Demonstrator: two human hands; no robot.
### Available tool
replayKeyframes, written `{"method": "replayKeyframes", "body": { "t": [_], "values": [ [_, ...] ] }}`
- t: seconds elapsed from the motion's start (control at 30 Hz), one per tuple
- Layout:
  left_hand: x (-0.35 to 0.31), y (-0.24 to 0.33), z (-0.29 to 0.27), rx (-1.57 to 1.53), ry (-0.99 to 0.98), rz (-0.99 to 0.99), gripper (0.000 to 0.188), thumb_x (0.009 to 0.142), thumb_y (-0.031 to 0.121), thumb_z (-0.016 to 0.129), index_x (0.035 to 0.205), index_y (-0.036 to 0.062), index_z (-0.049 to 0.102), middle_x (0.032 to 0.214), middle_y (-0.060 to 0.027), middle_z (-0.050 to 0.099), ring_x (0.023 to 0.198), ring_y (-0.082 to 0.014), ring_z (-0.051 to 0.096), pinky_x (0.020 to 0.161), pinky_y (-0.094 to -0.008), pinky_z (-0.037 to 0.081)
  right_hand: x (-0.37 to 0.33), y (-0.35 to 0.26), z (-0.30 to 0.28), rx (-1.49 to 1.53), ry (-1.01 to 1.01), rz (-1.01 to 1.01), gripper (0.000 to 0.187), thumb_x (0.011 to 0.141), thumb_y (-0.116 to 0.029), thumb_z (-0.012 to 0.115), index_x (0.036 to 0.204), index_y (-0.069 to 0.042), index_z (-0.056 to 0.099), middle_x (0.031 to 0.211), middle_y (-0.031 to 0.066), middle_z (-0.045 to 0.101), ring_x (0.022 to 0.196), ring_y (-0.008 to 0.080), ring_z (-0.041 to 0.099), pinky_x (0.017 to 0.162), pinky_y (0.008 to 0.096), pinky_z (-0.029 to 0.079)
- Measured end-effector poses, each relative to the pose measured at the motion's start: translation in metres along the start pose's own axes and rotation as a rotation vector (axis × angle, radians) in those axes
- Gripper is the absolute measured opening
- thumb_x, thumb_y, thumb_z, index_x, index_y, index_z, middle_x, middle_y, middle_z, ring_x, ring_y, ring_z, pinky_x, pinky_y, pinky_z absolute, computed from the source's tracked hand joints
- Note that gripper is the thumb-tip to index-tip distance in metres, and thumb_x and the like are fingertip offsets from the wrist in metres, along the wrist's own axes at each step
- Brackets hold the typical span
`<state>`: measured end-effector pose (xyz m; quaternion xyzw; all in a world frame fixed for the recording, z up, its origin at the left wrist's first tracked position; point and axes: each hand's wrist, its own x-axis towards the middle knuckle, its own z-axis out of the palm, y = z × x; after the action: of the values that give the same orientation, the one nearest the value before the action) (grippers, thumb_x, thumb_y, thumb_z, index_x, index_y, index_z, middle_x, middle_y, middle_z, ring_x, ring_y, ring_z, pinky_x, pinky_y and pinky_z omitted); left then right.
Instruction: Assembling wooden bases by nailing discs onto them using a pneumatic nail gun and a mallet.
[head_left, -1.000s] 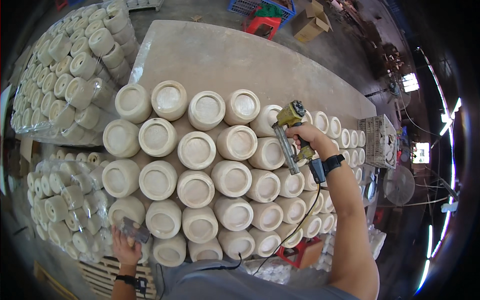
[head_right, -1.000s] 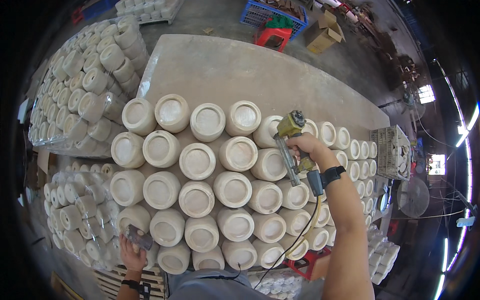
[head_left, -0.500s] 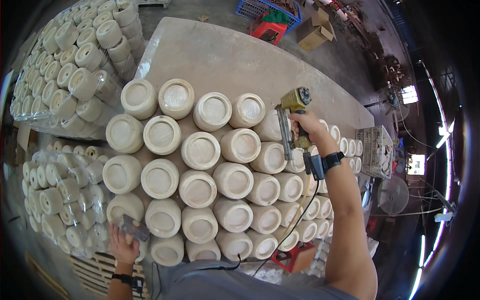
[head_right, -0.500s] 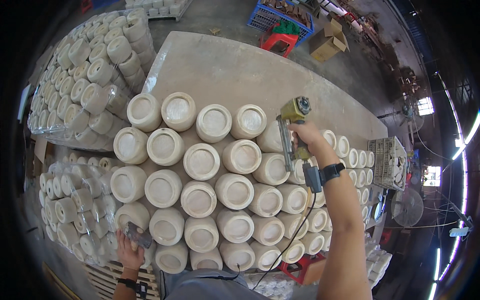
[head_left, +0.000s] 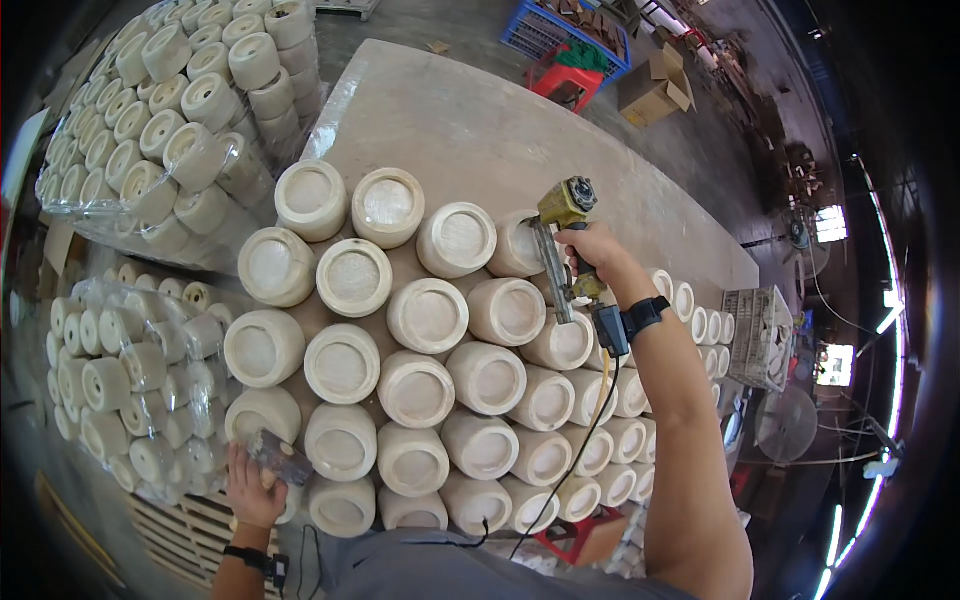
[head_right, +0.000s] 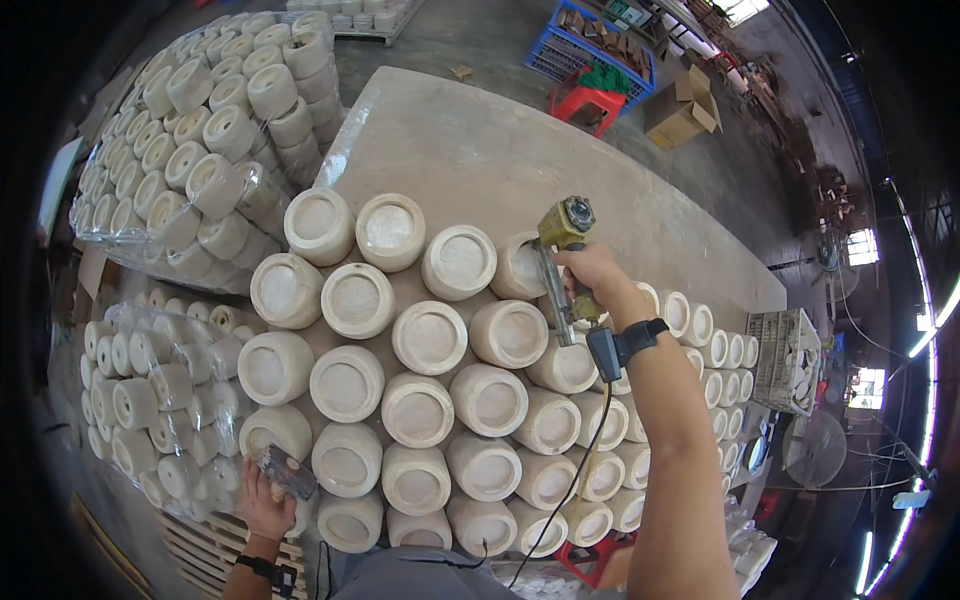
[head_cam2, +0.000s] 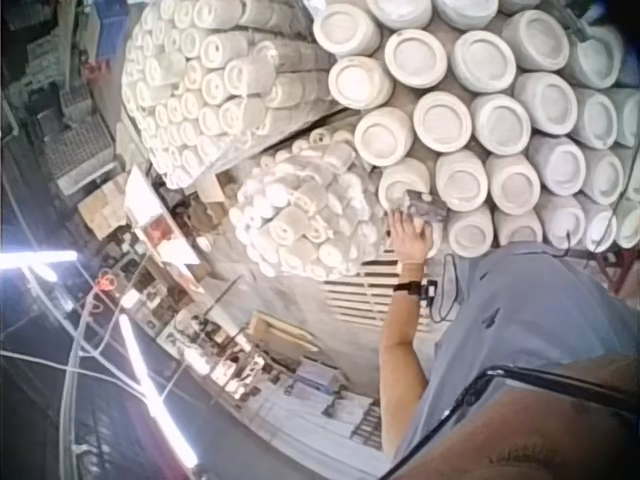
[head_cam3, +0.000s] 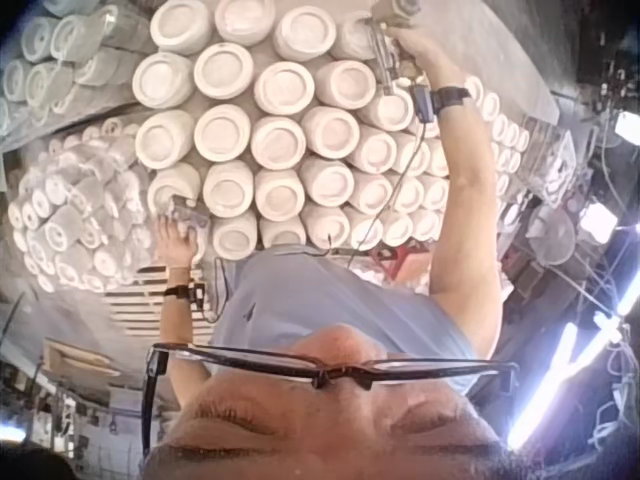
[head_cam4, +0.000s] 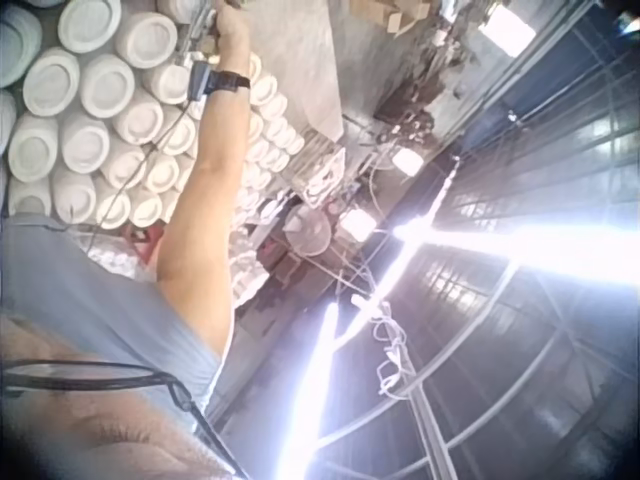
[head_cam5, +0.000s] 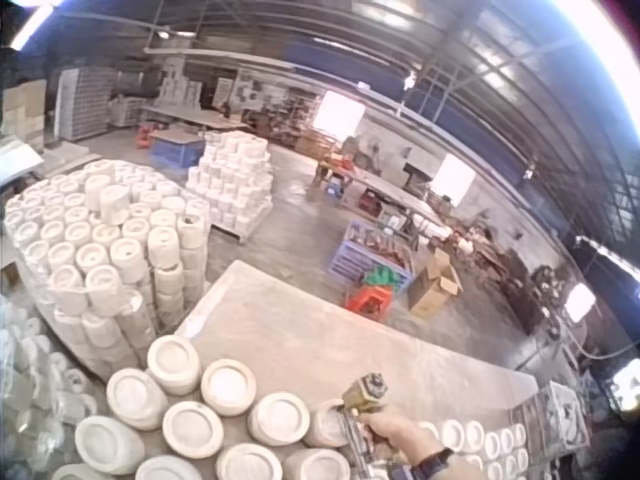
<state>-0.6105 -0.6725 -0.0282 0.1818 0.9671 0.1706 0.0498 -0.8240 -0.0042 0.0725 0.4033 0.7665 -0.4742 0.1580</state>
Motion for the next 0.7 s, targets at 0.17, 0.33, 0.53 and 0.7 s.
{"method": "replayKeyframes", "body": {
  "t": [0.17,0.33,0.53,0.7],
  "values": [
    [0.001,0.002,-0.002,-0.009,-0.001,-0.003,0.051,0.079,0.027,0.066,0.112,-0.01,0.056,0.139,-0.0301,0.053,0.138,-0.054,0.044,0.109,-0.0598,0.044,-0.002,0.0,0.0,-0.042,0.051,0.011,0.022,0.088,-0.016,0.072,0.076,0.001,0.063,0.064,0.0091,0.061,0.049,0.0211,0.059,0.047,0.0372,0.048],
    [0.004,0.005,-0.003,0.013,0.0,0.016,0.05,0.077,0.024,0.066,0.112,-0.0099,0.056,0.138,-0.0299,0.053,0.138,-0.0539,0.045,0.108,-0.0598,0.045,0.003,0.004,-0.002,-0.084,0.034,0.014,0.027,0.088,-0.019,0.073,0.074,0.0,0.063,0.061,0.0088,0.061,0.049,0.0219,0.059,0.048,0.0375,0.048],
    [0.003,0.004,-0.003,-0.002,0.002,0.026,0.053,0.077,0.023,0.067,0.117,-0.0099,0.056,0.139,-0.0293,0.054,0.139,-0.0531,0.044,0.109,-0.0585,0.044,-0.003,0.007,0.0,0.004,-0.02,0.05,0.019,0.088,-0.016,0.075,0.08,-0.003,0.063,0.065,0.0044,0.057,0.051,0.0169,0.056,0.048,0.0347,0.05],
    [0.002,0.006,-0.004,0.008,0.007,0.011,0.055,0.077,0.023,0.067,0.12,-0.0097,0.056,0.142,-0.0289,0.053,0.14,-0.0516,0.044,0.11,-0.0579,0.043,-0.034,0.0,0.0,-0.099,-0.13,0.137,0.018,0.087,-0.018,0.076,0.085,-0.005,0.064,0.066,0.002,0.057,0.052,0.0151,0.056,0.048,0.0335,0.049]
  ]
}}
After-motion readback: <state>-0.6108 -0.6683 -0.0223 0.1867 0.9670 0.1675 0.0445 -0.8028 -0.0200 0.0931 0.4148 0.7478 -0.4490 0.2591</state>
